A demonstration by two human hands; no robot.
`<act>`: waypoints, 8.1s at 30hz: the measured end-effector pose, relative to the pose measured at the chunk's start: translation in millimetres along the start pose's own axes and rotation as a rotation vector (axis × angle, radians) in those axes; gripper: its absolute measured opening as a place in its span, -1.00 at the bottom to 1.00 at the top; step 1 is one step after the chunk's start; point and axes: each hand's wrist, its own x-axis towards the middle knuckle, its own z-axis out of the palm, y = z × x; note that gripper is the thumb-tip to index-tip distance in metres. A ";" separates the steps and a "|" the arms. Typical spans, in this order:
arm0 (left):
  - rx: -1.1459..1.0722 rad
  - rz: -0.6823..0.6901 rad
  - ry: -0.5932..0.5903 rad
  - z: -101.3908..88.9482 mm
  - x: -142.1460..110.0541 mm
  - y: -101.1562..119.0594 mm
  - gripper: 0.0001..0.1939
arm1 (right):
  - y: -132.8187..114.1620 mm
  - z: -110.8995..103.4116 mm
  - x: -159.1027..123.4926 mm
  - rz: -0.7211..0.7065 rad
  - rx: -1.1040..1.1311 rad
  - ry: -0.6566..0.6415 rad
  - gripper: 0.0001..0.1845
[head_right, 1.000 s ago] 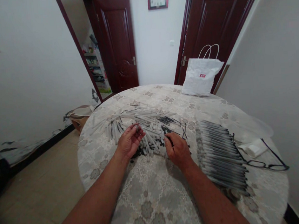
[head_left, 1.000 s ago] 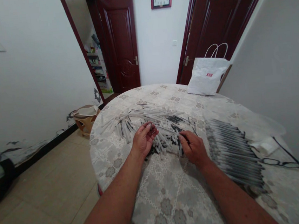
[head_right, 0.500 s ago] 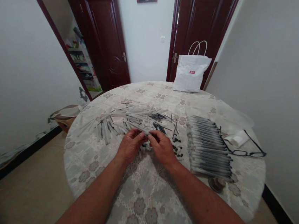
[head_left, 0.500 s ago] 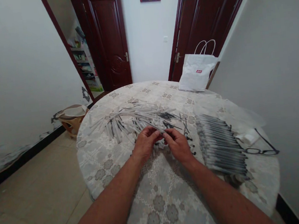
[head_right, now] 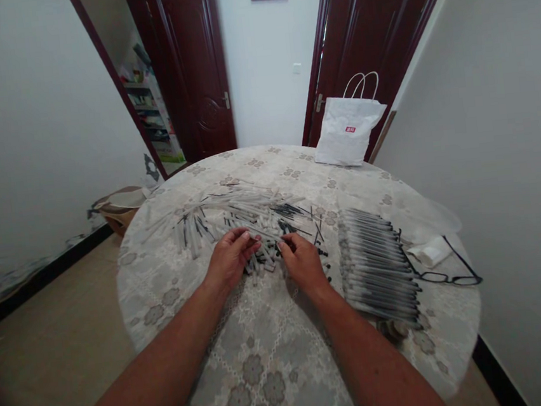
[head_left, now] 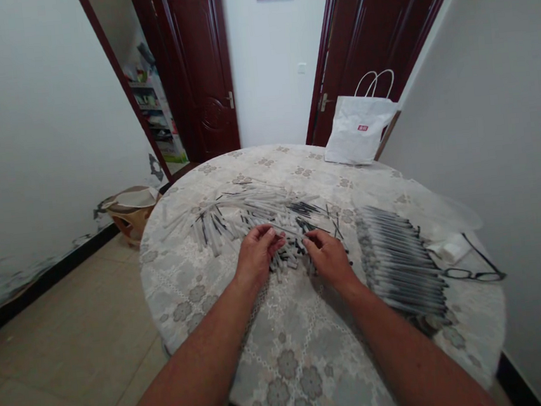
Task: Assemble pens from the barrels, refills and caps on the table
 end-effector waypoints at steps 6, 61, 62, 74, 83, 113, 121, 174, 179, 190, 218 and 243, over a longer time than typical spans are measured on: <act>-0.040 0.019 0.040 -3.7 2.9 1.7 -0.74 | -1.9 -6.5 1.1 0.007 -0.039 0.028 -0.65; -0.009 0.068 0.034 -11.7 10.5 16.7 -0.68 | -23.0 -1.9 -6.4 0.389 0.459 -0.278 -0.74; 0.003 0.067 0.020 -10.1 9.5 15.9 -0.68 | -24.3 -3.2 -5.2 0.402 0.462 -0.280 -0.75; 0.626 0.218 -0.201 4.8 -13.8 7.8 -0.69 | -63.4 -51.4 4.0 -0.248 -0.457 -0.396 -0.88; 1.214 0.638 -0.370 -6.5 -11.7 -11.8 -0.78 | -13.0 -157.9 61.9 -0.111 -0.873 -0.237 -0.73; 1.347 0.735 -0.223 -14.0 -7.3 -11.8 -0.73 | -5.4 -107.5 73.7 -0.062 -0.987 -0.423 -0.64; 1.262 0.710 -0.047 -14.6 -5.2 -7.0 -0.74 | -49.8 -17.6 15.3 -0.183 -0.897 -0.554 -0.66; 0.425 0.171 -0.119 0.6 -9.2 -10.7 -0.69 | -26.3 -57.7 15.2 -0.358 -0.111 -0.039 -0.84; 0.087 -0.003 -0.137 1.9 -3.0 -7.2 -0.71 | -18.4 -52.0 22.8 0.068 0.574 0.363 -0.77; -0.172 -0.126 -0.120 1.8 -3.9 -0.6 -0.77 | -21.8 -32.4 18.8 0.155 0.807 0.322 -0.70; -0.287 -0.106 -0.075 0.5 1.9 1.1 -0.85 | -27.9 -31.5 1.2 -0.108 0.454 0.143 -0.84; -0.220 -0.176 -0.173 1.9 -4.3 1.6 -0.76 | -20.4 -20.1 -1.0 -0.198 -0.757 -0.471 -0.79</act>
